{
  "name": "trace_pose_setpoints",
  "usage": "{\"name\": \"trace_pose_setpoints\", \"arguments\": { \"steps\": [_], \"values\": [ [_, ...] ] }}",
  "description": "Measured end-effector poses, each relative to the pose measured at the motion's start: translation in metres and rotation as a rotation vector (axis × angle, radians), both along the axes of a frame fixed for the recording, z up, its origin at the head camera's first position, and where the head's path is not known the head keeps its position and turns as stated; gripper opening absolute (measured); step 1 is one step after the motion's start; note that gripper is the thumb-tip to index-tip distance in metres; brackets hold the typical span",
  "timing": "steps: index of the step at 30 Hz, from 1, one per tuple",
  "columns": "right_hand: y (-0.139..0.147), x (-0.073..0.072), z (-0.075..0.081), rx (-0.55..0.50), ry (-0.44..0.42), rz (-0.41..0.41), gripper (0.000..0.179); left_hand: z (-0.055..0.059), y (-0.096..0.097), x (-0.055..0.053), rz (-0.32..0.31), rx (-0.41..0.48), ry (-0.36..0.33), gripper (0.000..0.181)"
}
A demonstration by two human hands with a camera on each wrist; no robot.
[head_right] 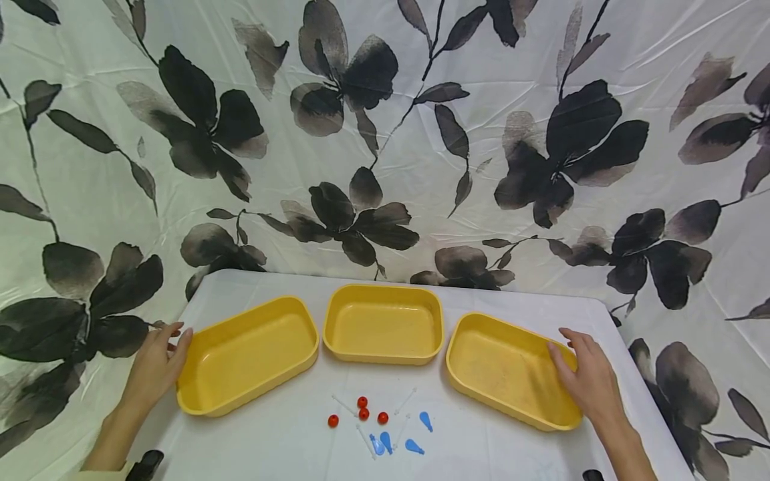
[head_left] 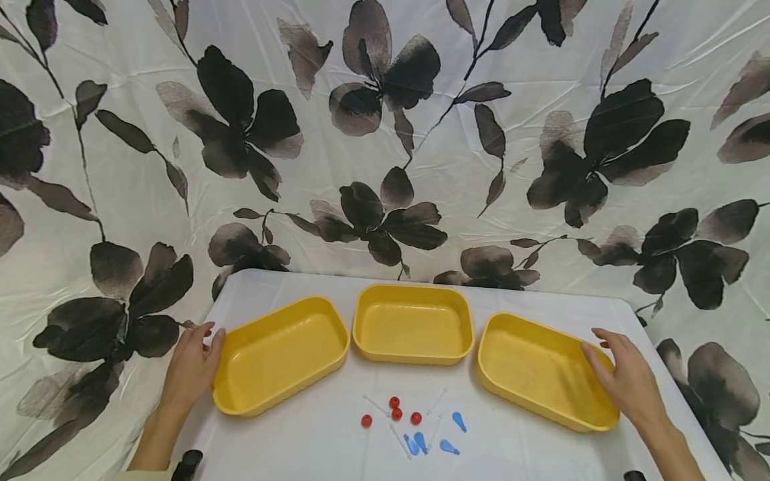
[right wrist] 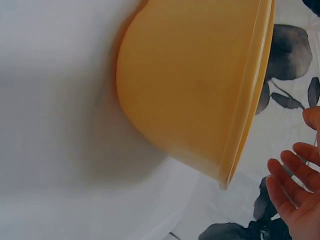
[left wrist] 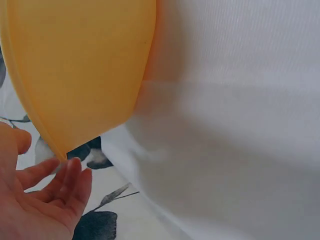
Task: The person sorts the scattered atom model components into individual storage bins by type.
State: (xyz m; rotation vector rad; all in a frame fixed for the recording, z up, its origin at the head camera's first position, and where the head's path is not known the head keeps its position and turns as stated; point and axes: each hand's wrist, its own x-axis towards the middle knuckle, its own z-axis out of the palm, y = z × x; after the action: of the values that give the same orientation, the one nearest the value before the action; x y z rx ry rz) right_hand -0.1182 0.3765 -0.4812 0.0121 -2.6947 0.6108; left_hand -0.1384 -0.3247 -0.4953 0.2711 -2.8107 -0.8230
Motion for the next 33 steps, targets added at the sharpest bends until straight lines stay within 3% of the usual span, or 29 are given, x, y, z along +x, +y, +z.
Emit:
{"name": "trace_pose_setpoints", "arguments": {
  "steps": [15, 21, 33],
  "values": [
    [-0.025, -0.001, -0.002, -0.049, 0.085, 0.091, 0.039, -0.012, -0.006, 0.010, 0.096, 0.124, 0.067, 0.044],
    [-0.036, -0.001, -0.004, -0.050, 0.090, 0.117, 0.038, -0.016, -0.005, 0.012, 0.109, 0.178, 0.026, 0.047],
    [-0.060, -0.003, -0.015, -0.051, 0.170, 0.211, 0.037, -0.025, -0.004, 0.020, 0.216, 0.289, 0.019, 0.046]
  ]
}}
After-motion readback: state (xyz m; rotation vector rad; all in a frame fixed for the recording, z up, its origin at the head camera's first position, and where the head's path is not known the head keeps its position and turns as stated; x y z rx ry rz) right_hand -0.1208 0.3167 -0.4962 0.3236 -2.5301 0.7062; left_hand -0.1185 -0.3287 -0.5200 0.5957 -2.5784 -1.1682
